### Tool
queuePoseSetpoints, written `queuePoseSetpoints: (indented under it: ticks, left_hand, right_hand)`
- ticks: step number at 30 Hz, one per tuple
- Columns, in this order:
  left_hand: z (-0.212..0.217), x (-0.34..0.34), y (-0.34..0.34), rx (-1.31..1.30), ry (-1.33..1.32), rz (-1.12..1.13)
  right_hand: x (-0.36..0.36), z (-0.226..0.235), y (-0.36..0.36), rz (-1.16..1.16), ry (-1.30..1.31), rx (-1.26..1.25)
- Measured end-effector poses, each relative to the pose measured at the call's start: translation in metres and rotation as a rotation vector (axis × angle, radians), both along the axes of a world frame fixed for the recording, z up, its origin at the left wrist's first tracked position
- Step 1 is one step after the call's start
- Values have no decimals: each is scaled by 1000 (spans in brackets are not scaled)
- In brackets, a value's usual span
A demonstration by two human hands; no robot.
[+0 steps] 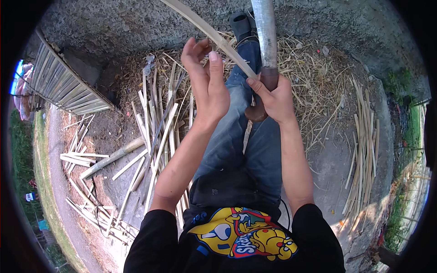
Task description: The person uses a large knife to shave and smooth the surface of a bamboo strip, holding the strip between their legs and hands while pulling the knife toward them.
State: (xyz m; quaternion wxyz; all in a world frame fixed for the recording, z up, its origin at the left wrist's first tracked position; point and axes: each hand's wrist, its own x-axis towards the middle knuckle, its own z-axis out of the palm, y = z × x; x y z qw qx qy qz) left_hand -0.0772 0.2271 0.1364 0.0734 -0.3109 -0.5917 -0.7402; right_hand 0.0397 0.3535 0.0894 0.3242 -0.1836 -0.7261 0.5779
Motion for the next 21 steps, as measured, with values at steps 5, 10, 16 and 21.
queuePoseSetpoints:
  ticks: [5, 10, 16, 21]
  left_hand:
    - [-14, -88, -99, -242, 455, 533]
    - [-35, -155, -164, -761, 850, 567]
    - [-60, -172, -208, -575, 873, 610]
    - [-60, -144, -250, -609, 1088, 534]
  right_hand:
    - [73, -5, 69, -163, -291, 237]
    - [137, -28, 112, 89, -317, 13]
    - [158, -57, 128, 208, -421, -35]
    - [156, -55, 137, 204, -498, -19]
